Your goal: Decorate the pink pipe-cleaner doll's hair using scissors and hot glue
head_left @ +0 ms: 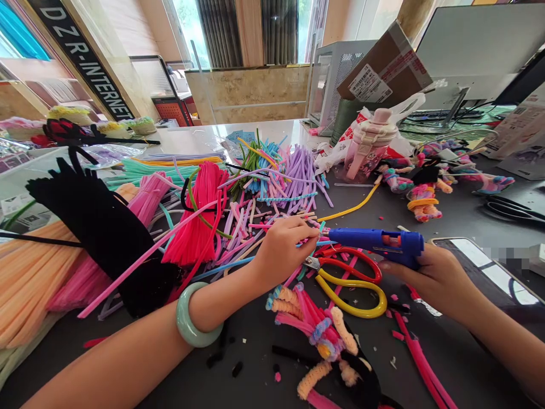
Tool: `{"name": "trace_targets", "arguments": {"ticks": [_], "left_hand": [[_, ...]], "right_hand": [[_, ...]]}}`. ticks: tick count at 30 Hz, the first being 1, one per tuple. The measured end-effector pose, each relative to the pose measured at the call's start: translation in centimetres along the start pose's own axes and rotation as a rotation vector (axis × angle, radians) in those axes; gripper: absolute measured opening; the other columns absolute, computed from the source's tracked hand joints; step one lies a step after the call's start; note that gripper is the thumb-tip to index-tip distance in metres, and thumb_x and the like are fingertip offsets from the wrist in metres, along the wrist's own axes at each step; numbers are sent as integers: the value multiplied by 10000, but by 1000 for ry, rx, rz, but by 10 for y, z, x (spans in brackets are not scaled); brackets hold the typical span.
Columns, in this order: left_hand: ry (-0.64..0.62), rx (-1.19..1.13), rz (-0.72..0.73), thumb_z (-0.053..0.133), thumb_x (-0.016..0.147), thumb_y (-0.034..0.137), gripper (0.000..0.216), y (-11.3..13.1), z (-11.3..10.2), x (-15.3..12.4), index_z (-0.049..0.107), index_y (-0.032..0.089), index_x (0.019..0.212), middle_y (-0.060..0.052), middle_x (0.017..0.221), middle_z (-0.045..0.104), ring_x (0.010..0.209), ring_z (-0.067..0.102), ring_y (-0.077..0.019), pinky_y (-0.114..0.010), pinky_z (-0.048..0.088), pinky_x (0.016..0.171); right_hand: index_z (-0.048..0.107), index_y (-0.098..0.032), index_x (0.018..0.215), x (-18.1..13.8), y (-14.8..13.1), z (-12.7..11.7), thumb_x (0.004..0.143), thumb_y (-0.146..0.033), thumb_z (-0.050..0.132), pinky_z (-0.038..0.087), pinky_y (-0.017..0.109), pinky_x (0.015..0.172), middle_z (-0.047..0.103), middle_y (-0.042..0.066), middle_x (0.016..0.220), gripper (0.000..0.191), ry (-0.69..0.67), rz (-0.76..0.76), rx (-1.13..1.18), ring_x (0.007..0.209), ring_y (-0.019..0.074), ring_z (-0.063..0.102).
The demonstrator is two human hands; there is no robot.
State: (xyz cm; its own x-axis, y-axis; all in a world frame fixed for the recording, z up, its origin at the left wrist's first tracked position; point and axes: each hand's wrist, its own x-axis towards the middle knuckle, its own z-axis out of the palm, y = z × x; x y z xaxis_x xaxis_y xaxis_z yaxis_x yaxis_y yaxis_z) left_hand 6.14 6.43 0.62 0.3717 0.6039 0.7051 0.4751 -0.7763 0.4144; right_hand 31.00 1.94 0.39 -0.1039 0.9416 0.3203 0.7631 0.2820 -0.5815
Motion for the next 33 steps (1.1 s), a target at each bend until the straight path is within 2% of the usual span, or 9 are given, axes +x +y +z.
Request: {"name": "trace_targets", "arguments": {"ticks": [10, 17, 28, 33], "left_hand": [[3, 5, 15, 600, 821, 147, 122, 0, 1, 2, 719, 132, 800, -58, 758, 695, 728, 642, -154, -248, 512, 719], [13, 4, 37, 606, 815, 135, 117, -1, 1, 2, 716, 112, 782, -63, 743, 689, 702, 636, -153, -254, 506, 709], [22, 10, 23, 608, 817, 146, 107, -1, 1, 0, 710, 133, 787, -50, 758, 695, 722, 640, -149, -255, 502, 705], [29, 22, -5, 607, 816, 151, 95, 0, 1, 1, 699, 141, 795, -41, 762, 693, 731, 641, -149, -263, 503, 713]], "right_hand": [[701, -185, 839, -1, 3, 1, 739, -565, 567, 424, 274, 488, 633, -5, 589, 415, -3, -13, -7, 507, 171, 507], [693, -189, 769, 1, 4, 1, 746, -645, 523, 356, 256, 421, 527, -31, 491, 488, 37, -90, -43, 442, 146, 418], [703, -194, 842, -1, 6, 3, 750, -641, 518, 341, 256, 432, 518, -35, 498, 493, 42, -81, -63, 453, 148, 403], [668, -193, 698, -2, 4, 2, 719, -612, 553, 321, 258, 434, 501, -31, 487, 435, 36, -29, -29, 457, 148, 393]]}}
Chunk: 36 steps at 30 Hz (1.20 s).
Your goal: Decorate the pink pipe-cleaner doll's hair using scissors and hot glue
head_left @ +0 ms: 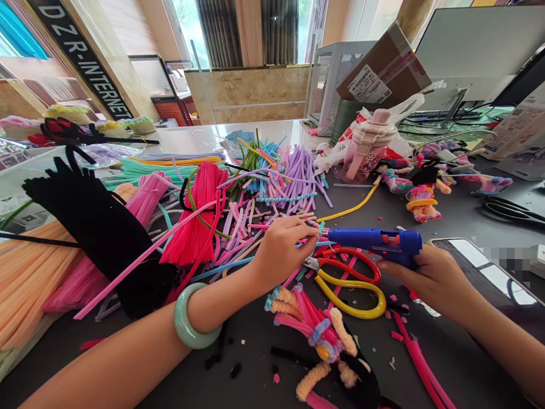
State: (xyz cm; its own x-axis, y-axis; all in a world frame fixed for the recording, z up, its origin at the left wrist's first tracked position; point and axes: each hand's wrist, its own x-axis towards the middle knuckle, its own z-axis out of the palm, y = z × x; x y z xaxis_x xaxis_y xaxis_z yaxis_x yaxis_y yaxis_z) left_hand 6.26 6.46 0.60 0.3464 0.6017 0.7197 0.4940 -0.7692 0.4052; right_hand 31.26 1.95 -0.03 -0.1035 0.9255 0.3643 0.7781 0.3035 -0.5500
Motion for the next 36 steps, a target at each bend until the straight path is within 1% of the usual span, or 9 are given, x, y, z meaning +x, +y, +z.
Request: {"name": "trace_targets", "arguments": {"ticks": [4, 6, 9, 13, 17, 25, 28, 31, 36], "left_hand": [[14, 5, -10, 614, 806, 146, 80, 0, 0, 0, 695, 143, 806, -43, 781, 697, 753, 643, -153, -268, 505, 734], [16, 8, -17, 620, 799, 141, 75, 0, 0, 0, 693, 145, 819, -46, 797, 698, 765, 643, -157, -270, 506, 737], [24, 3, -21, 628, 791, 135, 75, 1, -1, 0, 687, 141, 835, -52, 816, 697, 775, 644, -160, -272, 506, 738], [15, -15, -30, 620, 796, 141, 60, 2, -1, 1, 672, 150, 825, -48, 827, 693, 776, 642, -154, -273, 508, 757], [6, -24, -31, 610, 804, 140, 52, 2, -1, 1, 660, 152, 795, -44, 814, 685, 771, 637, -152, -270, 502, 750], [-8, -30, -36, 601, 802, 130, 61, 2, -2, 0, 655, 147, 780, -47, 802, 674, 782, 633, -158, -269, 493, 752], [-14, -30, -40, 594, 807, 136, 69, 2, -2, 0, 654, 149, 775, -43, 790, 668, 779, 633, -158, -269, 493, 752], [-13, -27, -46, 588, 808, 137, 76, 3, -2, 0, 650, 152, 767, -37, 780, 666, 771, 632, -158, -275, 495, 750], [-17, -16, -61, 588, 805, 140, 79, 3, -2, 1, 639, 157, 747, -34, 772, 670, 756, 628, -158, -285, 496, 756]], "right_hand": [[585, -210, 544, 3, -6, -1, 674, -590, 580, 273, 254, 411, 412, -46, 443, 401, -2, 62, 36, 433, 134, 338], [556, -214, 512, 5, -9, -2, 651, -579, 589, 265, 252, 407, 393, -48, 442, 392, -6, 93, 54, 432, 131, 328], [561, -211, 519, 6, -12, -2, 629, -573, 595, 272, 252, 410, 403, -46, 447, 380, -19, 126, 72, 434, 132, 333], [596, -204, 570, 4, -9, -3, 648, -565, 586, 288, 255, 428, 441, -42, 464, 370, -20, 132, 70, 445, 136, 348], [584, -212, 564, 4, -7, -1, 661, -557, 588, 272, 253, 425, 413, -50, 461, 359, -15, 115, 57, 445, 133, 334], [494, -230, 444, 4, -9, -1, 657, -556, 587, 239, 250, 412, 359, -55, 424, 400, -6, 96, 60, 428, 125, 302], [534, -226, 465, 4, -9, -3, 654, -552, 585, 249, 250, 412, 374, -52, 421, 381, -16, 97, 53, 427, 129, 313], [582, -219, 531, 5, -9, -2, 661, -544, 589, 270, 252, 423, 402, -51, 433, 350, -15, 95, 52, 436, 133, 332], [616, -199, 618, 3, -9, 0, 673, -530, 599, 299, 254, 444, 447, -42, 479, 336, -15, 114, 68, 468, 141, 365]]}}
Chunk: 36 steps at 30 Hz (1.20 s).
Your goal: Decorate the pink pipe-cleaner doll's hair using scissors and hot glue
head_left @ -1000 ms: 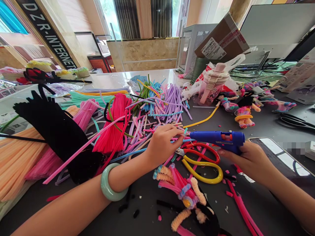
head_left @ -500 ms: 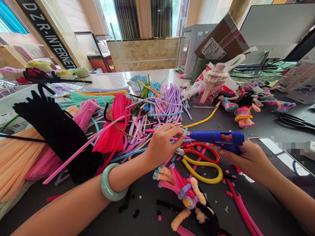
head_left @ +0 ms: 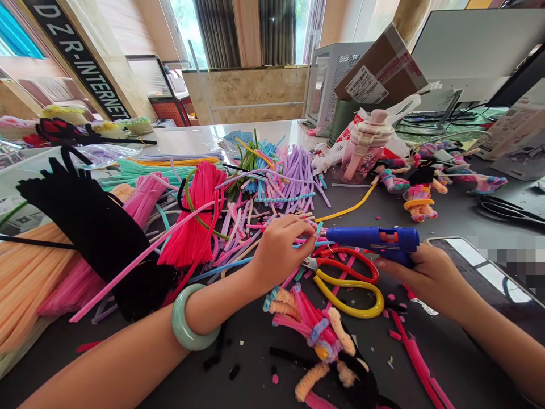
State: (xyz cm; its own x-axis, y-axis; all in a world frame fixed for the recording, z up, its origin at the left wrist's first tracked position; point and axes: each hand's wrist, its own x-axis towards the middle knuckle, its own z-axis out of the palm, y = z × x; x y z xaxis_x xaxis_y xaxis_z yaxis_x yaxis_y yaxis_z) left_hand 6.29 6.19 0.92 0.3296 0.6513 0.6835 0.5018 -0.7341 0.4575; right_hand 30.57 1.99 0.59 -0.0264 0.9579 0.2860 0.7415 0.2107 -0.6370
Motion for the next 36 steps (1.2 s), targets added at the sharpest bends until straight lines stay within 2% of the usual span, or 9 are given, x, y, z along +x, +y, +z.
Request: {"name": "trace_targets", "arguments": {"ticks": [5, 12, 18, 24, 29, 36], "left_hand": [[-2, 4, -9, 594, 801, 135, 73, 1, 0, 0, 637, 158, 745, -32, 774, 670, 751, 626, -156, -281, 489, 752], [11, -6, -3, 597, 790, 118, 68, 1, 0, 0, 628, 152, 740, -33, 771, 666, 751, 623, -152, -270, 485, 751], [17, -9, -24, 594, 774, 111, 74, 0, 1, 0, 617, 163, 727, -24, 765, 663, 746, 619, -151, -274, 491, 752], [27, -23, -45, 592, 756, 92, 77, 0, 0, 1, 613, 159, 724, -24, 758, 663, 733, 619, -147, -265, 496, 737], [26, -29, -57, 582, 761, 104, 83, 0, 0, 2, 611, 164, 712, -22, 751, 662, 729, 619, -148, -272, 501, 729], [30, -39, -52, 583, 762, 97, 87, 0, 0, 1, 609, 159, 706, -24, 741, 656, 720, 614, -146, -265, 498, 730]], "right_hand": [[656, -183, 701, 0, 2, 0, 677, -549, 593, 317, 259, 458, 496, -34, 501, 373, -23, 21, 12, 477, 147, 391], [659, -179, 677, 1, 1, 0, 687, -550, 584, 299, 256, 455, 450, -44, 483, 379, -33, 38, -3, 469, 137, 366], [653, -188, 669, 1, 4, -1, 678, -597, 577, 289, 258, 449, 486, -35, 491, 416, -26, 35, -7, 468, 138, 370], [503, -212, 486, 1, 1, -1, 656, -627, 576, 241, 249, 420, 355, -52, 448, 454, 0, 40, -40, 447, 120, 296], [557, -206, 527, 1, 0, -2, 657, -633, 566, 266, 252, 431, 388, -42, 467, 446, -8, 48, -37, 462, 131, 326], [533, -208, 515, 0, -1, -3, 662, -609, 579, 240, 247, 433, 340, -54, 477, 429, -14, 54, -17, 466, 120, 287]]}}
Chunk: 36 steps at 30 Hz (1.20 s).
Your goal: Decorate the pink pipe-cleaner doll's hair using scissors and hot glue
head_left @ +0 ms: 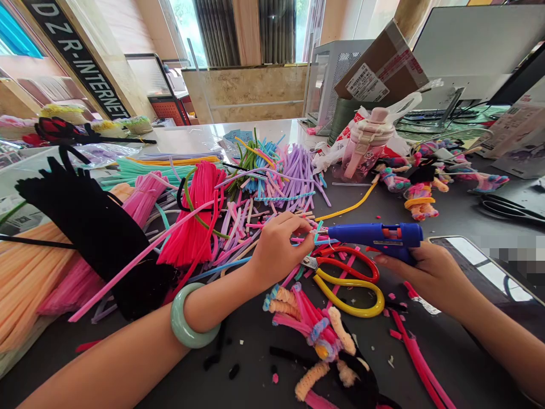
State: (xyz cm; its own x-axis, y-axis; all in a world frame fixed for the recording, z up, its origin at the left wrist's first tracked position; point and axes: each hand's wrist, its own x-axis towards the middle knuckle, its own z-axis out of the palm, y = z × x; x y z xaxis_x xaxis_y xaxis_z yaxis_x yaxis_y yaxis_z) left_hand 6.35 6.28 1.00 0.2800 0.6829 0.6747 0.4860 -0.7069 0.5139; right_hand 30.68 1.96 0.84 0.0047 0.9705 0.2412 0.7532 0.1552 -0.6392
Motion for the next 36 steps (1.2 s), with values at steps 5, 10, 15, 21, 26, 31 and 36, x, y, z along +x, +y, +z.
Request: {"name": "trace_targets", "arguments": {"ticks": [5, 10, 15, 21, 26, 31, 36], "left_hand": [[-5, 6, -12, 579, 770, 106, 91, 0, 0, 0, 610, 167, 709, -18, 733, 654, 707, 610, -145, -272, 501, 726], [-9, 2, -2, 587, 764, 100, 93, -1, 1, 0, 607, 169, 706, -15, 731, 653, 704, 609, -144, -269, 500, 717], [-21, 8, 5, 589, 771, 109, 89, -2, 1, 0, 612, 162, 704, -22, 736, 655, 707, 608, -145, -268, 497, 713], [-35, 16, 4, 593, 771, 111, 80, -2, 1, -1, 617, 160, 711, -25, 745, 656, 721, 613, -149, -271, 493, 720], [-37, 19, 12, 593, 770, 104, 85, -2, 1, -1, 617, 157, 708, -25, 738, 652, 719, 611, -150, -269, 487, 711], [-31, 18, 27, 592, 770, 104, 82, -2, 1, -1, 620, 149, 707, -26, 735, 650, 706, 603, -146, -266, 479, 695], [-41, 33, 8, 581, 782, 119, 96, -2, 1, -1, 617, 160, 703, -24, 733, 649, 698, 600, -144, -267, 480, 683]], "right_hand": [[520, -210, 501, 1, 0, 2, 660, -625, 578, 229, 245, 426, 329, -56, 466, 448, 13, -10, 7, 461, 115, 274], [535, -208, 511, 0, 0, 1, 653, -623, 575, 238, 245, 433, 367, -49, 457, 441, 4, -9, 1, 462, 121, 292], [534, -205, 506, 0, 0, 1, 666, -598, 582, 243, 245, 439, 371, -48, 466, 427, 5, -21, -2, 471, 120, 294], [542, -209, 525, -1, 1, 1, 668, -584, 586, 233, 249, 441, 359, -54, 475, 403, 1, -22, 9, 470, 121, 287], [480, -217, 481, 0, -1, 3, 665, -565, 590, 228, 247, 436, 337, -57, 472, 409, -9, -13, 16, 462, 116, 280], [509, -220, 496, 1, -3, 1, 655, -576, 580, 242, 247, 425, 362, -55, 456, 396, -2, -30, 19, 446, 122, 298], [470, -230, 438, 3, -5, 1, 648, -598, 570, 248, 247, 405, 345, -53, 434, 435, 5, -54, 1, 427, 123, 301]]}}
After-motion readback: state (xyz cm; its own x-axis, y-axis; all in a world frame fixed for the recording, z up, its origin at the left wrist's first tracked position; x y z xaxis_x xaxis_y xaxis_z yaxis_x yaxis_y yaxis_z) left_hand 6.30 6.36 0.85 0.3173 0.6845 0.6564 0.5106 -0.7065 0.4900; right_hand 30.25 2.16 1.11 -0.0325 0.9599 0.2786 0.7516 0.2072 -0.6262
